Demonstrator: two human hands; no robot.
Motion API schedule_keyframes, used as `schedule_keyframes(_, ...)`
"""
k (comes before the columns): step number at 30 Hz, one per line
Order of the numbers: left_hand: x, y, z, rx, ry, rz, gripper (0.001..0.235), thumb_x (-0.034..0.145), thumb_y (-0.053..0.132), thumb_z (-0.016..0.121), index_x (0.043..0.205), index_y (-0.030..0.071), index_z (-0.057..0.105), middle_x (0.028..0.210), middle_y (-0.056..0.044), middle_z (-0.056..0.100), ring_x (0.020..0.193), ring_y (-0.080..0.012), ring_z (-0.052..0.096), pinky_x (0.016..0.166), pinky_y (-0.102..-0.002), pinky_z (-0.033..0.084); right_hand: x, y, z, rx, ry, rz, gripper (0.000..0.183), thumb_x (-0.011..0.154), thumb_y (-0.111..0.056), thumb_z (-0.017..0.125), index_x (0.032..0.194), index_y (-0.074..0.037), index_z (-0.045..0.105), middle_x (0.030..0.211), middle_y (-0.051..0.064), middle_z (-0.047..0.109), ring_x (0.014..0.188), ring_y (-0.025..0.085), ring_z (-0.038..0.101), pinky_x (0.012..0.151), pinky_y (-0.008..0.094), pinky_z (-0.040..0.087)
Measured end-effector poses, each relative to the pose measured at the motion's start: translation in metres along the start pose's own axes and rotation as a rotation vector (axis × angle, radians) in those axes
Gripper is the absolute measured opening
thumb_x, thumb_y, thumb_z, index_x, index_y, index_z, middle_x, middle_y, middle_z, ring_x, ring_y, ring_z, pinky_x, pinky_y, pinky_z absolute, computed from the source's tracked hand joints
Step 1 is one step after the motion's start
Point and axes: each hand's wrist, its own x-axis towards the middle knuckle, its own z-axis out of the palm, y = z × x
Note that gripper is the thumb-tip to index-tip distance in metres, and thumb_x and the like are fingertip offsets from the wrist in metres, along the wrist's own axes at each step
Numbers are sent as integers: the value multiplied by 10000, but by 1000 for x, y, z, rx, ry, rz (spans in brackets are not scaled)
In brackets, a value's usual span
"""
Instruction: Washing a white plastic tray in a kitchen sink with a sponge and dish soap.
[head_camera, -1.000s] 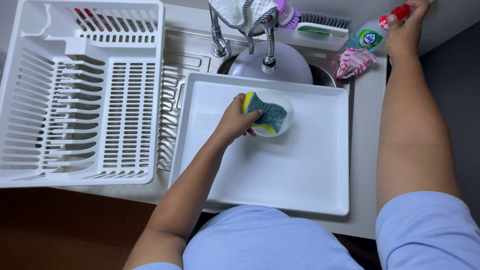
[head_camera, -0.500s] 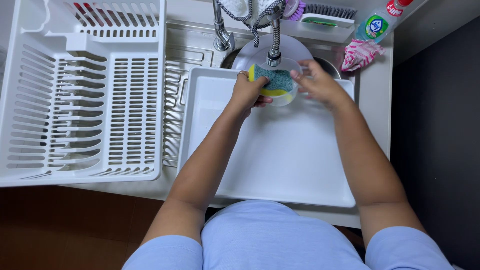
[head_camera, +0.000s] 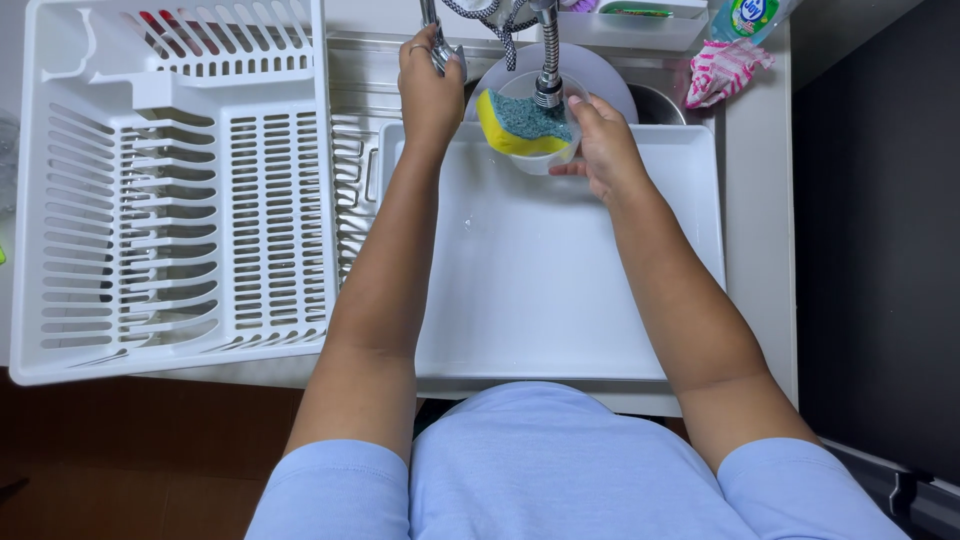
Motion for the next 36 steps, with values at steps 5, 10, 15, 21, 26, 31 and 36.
schedule_keyframes(5,14,3,9,-181,-139,107,275,1031,157,532,1243,63,679,1109,-67,765,915,-183,725,777,-327,583,7,5,10,11,22,-70,445,1036,-407,473,1387,-160,592,1329,75,644,1043,239,699,637,418,650)
schedule_keyframes(10,16,30,-2,-135,-294,16,256,1048,184,496,1141,91,717,916,-52,783,643,-164,690,610,-295,568,10,10,12,20,43,-118,496,1025,-465,473,1407,-163,573,1359,51,614,1039,230,699,613,382,650)
schedule_keyframes(15,30,7,9,28,-376,141,245,1028,119,476,1103,59,702,824,-94,761,657,-182,712,656,-328,569,11,18,9,51,53,-145,562,1026,-516,475,1432,-136,557,1369,104,622,1002,244,723,587,350,645)
schedule_keyframes(21,46,-12,34,286,-303,413,161,960,91,539,1048,13,649,970,-202,733,894,-412,683,759,-494,536,4,19,12,32,62,-140,637,1004,-583,426,1436,-123,515,1345,96,617,1009,246,749,589,348,669)
schedule_keyframes(26,58,-28,52,461,-386,347,169,979,147,578,1075,57,684,1044,-204,718,976,-413,677,844,-511,533,4,18,10,25,36,-140,635,1014,-592,409,1416,-120,549,1240,130,687,933,213,754,570,324,652)
schedule_keyframes(31,66,-32,60,542,-412,381,204,917,104,584,1066,86,722,1091,-191,710,992,-401,680,854,-502,543,5,20,10,24,28,-158,630,1011,-591,407,1405,-120,547,1252,100,684,931,204,763,564,326,657)
schedule_keyframes(36,67,-31,62,590,-451,363,202,905,94,580,1025,102,743,1103,-184,704,1002,-402,674,859,-506,542,6,23,9,35,19,-156,637,1012,-596,400,1408,-121,550,1256,97,694,929,205,763,572,331,655)
